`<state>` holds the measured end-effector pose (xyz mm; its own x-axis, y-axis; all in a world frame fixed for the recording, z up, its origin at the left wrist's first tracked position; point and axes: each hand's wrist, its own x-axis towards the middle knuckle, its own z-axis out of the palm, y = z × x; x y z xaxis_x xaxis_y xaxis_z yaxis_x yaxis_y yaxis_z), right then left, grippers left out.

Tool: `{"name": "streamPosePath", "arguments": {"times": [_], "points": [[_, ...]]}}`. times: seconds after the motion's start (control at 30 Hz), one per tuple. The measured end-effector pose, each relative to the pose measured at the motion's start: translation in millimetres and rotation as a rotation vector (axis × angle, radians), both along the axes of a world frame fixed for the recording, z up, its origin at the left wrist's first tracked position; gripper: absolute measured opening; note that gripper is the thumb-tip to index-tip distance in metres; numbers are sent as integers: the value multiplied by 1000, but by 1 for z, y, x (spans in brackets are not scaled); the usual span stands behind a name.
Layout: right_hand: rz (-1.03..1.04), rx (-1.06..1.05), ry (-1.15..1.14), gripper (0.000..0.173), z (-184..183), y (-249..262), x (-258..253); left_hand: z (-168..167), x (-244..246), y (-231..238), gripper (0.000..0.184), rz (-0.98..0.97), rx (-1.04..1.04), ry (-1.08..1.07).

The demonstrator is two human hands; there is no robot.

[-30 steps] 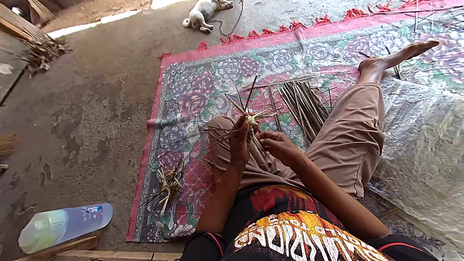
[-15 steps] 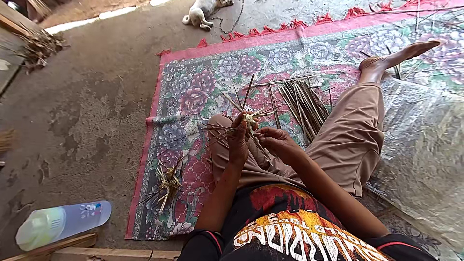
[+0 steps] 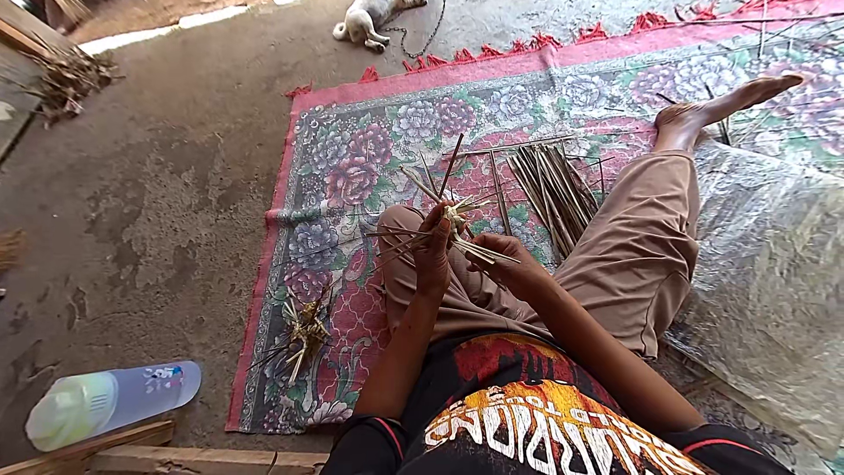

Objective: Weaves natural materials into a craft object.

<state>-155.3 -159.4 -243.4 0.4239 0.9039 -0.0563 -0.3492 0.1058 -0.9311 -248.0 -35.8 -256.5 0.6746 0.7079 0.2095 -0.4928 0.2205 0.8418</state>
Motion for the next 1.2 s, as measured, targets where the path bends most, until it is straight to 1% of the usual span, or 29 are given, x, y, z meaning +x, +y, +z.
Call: {"name": "streamPosePath", "arguments": {"times": [0.13,0.23,0.33,0.4,0.57,0.67,0.83,0.93,1.0,1.13,1.2], "points": [[11,-43,46,11,0,-1,0,0,-1,-1,37,-6,22,7],[6,-57,57,18,0,0,-1,0,-1,-3,37,-16,37,-3],[-5,-52,81,23,-1,0,-1,-1,-1,-5,38,-23,114,9],[-22,-43,85,23,-1,1,-1,-1,-1,-6,37,-17,163,33],[-28,-30,57,18,1,0,0,-4,-3,-4,39,-29,190,33],[-8,-16,32,18,0,2,0,-4,-4,-3,39,-26,193,39],[10,-56,-43,22,3,2,-1,-4,-4,0,36,-8,232,47],[42,-49,-112,22,1,1,1,-6,-4,4,37,11,261,34],[69,-80,-149,22,3,-1,2,-7,-4,8,37,37,274,29],[127,-128,-187,20,5,-3,2,-4,-9,18,39,156,302,85],[157,-136,-197,20,1,-2,2,-7,-11,25,40,195,307,69]]}}
